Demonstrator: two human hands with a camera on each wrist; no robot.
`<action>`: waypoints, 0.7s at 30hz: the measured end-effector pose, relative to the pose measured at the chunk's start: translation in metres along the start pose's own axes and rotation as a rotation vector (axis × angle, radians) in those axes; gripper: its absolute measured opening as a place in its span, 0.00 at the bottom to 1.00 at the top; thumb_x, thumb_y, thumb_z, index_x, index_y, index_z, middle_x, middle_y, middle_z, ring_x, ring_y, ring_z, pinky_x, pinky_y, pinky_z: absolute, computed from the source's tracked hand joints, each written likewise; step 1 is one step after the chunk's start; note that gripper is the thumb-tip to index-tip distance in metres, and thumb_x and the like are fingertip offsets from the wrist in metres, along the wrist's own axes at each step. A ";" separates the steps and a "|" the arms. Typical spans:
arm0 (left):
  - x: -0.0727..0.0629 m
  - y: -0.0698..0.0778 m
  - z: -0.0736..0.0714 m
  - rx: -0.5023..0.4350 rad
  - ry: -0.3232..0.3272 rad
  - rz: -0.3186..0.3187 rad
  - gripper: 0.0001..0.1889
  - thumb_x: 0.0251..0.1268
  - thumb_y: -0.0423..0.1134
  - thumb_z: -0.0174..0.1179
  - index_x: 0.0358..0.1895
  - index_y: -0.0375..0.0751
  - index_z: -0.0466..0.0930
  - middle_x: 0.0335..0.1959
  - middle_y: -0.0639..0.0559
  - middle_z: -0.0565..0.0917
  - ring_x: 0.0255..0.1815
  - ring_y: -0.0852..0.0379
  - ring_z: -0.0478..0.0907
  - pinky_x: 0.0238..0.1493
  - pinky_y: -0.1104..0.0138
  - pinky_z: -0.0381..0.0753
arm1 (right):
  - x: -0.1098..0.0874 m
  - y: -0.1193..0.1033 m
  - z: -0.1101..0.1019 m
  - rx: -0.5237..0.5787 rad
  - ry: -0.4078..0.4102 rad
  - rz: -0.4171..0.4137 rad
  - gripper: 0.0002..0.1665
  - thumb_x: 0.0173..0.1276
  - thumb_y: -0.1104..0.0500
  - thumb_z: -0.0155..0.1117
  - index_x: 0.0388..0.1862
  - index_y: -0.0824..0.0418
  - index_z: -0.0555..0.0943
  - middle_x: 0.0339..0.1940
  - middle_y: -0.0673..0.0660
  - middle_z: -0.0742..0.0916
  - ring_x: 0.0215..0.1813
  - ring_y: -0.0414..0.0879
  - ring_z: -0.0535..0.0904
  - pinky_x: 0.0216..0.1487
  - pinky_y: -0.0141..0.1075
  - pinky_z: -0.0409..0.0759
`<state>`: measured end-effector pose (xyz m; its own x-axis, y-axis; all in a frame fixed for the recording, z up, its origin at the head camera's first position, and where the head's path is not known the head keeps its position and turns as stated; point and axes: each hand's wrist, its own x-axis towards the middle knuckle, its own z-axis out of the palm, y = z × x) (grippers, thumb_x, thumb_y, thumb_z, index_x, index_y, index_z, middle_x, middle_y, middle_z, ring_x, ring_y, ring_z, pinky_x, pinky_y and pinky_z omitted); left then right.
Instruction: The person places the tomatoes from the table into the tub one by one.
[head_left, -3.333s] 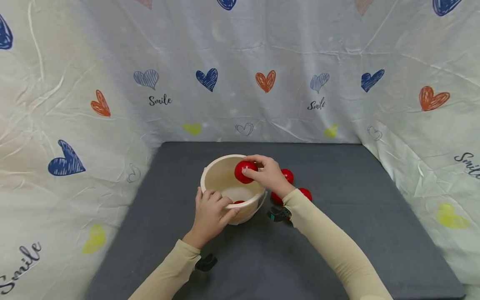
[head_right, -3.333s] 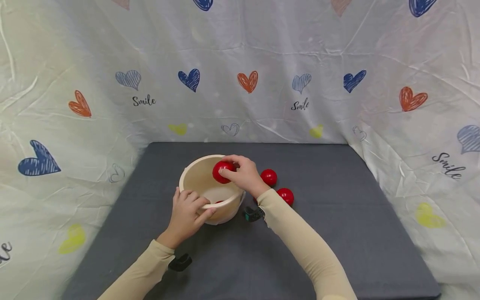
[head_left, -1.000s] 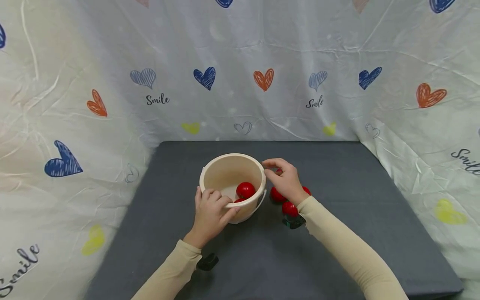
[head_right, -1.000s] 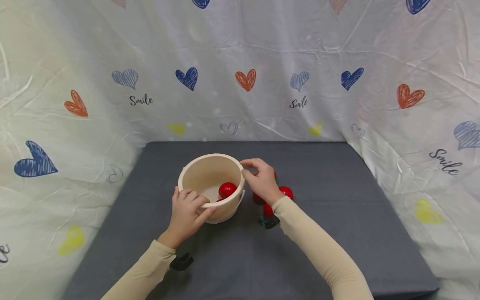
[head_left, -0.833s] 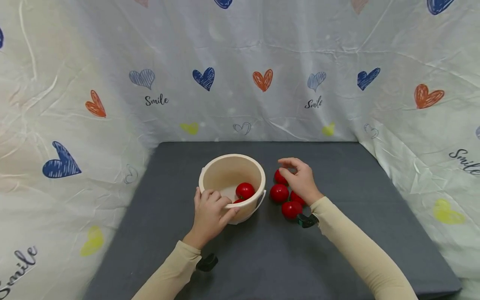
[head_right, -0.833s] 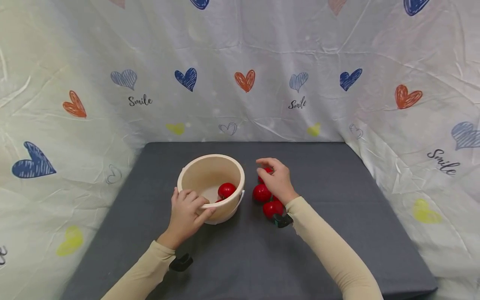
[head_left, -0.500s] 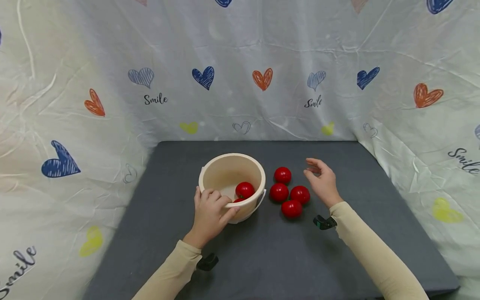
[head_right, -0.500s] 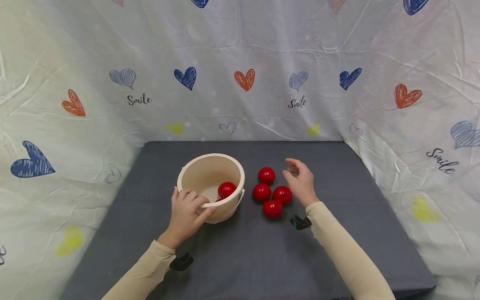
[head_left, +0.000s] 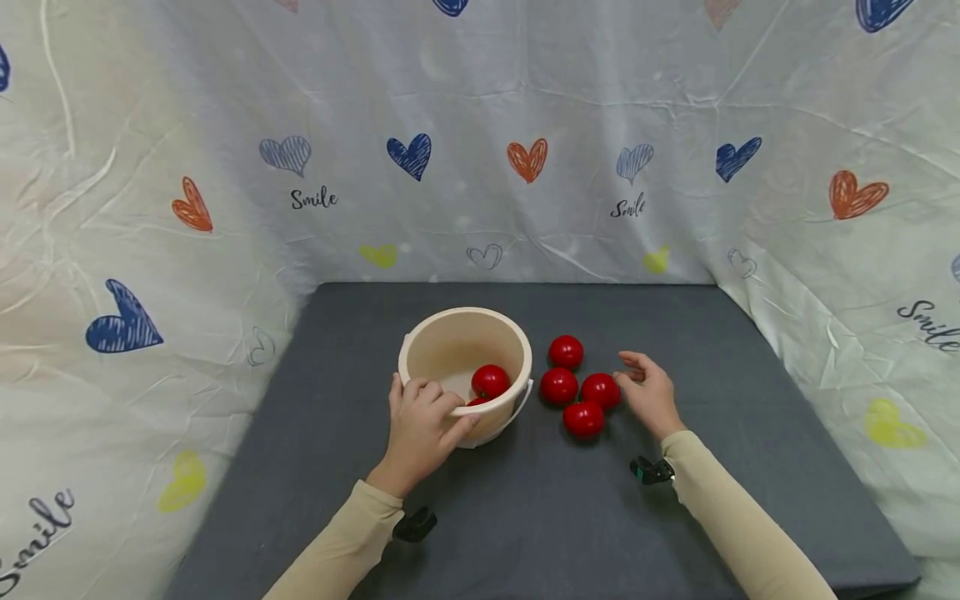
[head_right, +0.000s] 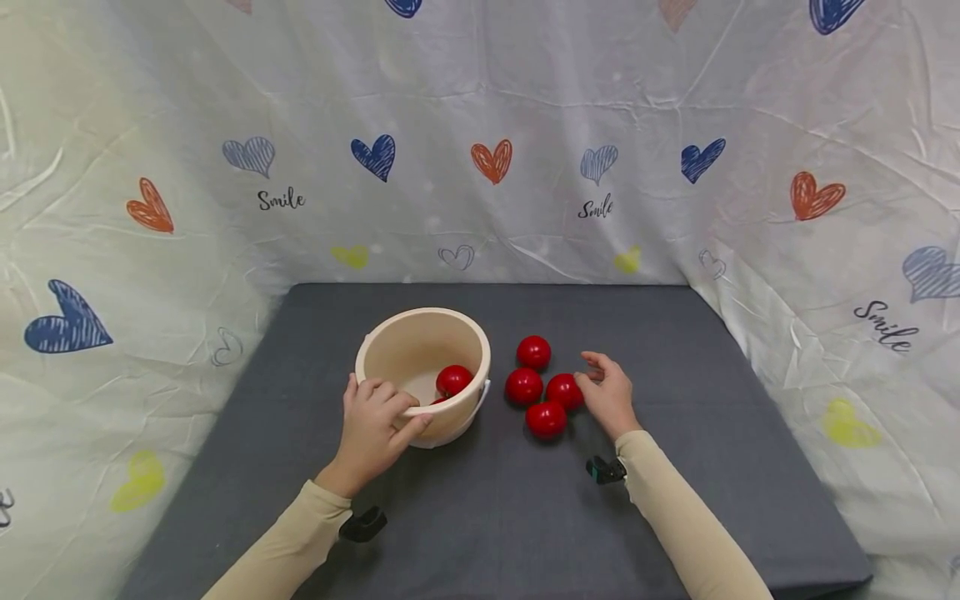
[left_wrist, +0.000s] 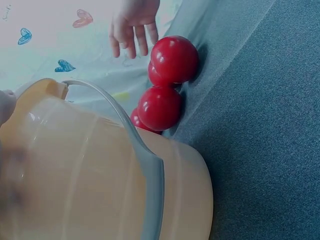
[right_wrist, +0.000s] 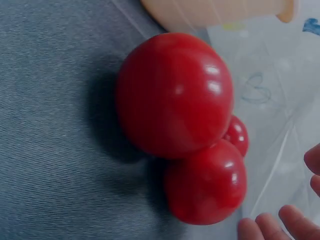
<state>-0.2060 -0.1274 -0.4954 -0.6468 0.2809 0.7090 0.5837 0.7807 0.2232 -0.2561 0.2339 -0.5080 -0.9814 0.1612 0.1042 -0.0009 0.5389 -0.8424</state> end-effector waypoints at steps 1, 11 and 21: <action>0.000 0.000 0.000 0.003 0.002 0.003 0.14 0.58 0.55 0.65 0.31 0.48 0.84 0.30 0.48 0.81 0.47 0.41 0.75 0.62 0.19 0.56 | 0.000 0.002 0.001 -0.004 -0.002 0.005 0.25 0.72 0.59 0.61 0.67 0.62 0.77 0.67 0.66 0.81 0.61 0.59 0.83 0.55 0.43 0.83; 0.000 0.000 -0.001 0.004 0.015 0.022 0.24 0.69 0.64 0.55 0.31 0.48 0.84 0.29 0.47 0.81 0.46 0.41 0.76 0.60 0.19 0.58 | -0.004 0.014 0.011 -0.031 -0.071 0.036 0.26 0.74 0.54 0.60 0.68 0.63 0.76 0.68 0.67 0.81 0.65 0.63 0.80 0.66 0.55 0.78; 0.000 0.000 -0.002 0.003 -0.001 0.007 0.18 0.62 0.59 0.62 0.32 0.48 0.84 0.30 0.47 0.81 0.46 0.41 0.75 0.61 0.19 0.57 | -0.006 0.019 0.018 -0.034 -0.091 0.038 0.27 0.75 0.53 0.61 0.68 0.63 0.75 0.67 0.66 0.81 0.64 0.62 0.79 0.68 0.55 0.77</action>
<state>-0.2052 -0.1283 -0.4938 -0.6434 0.2868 0.7098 0.5867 0.7804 0.2164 -0.2532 0.2287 -0.5343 -0.9940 0.1074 0.0224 0.0421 0.5621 -0.8260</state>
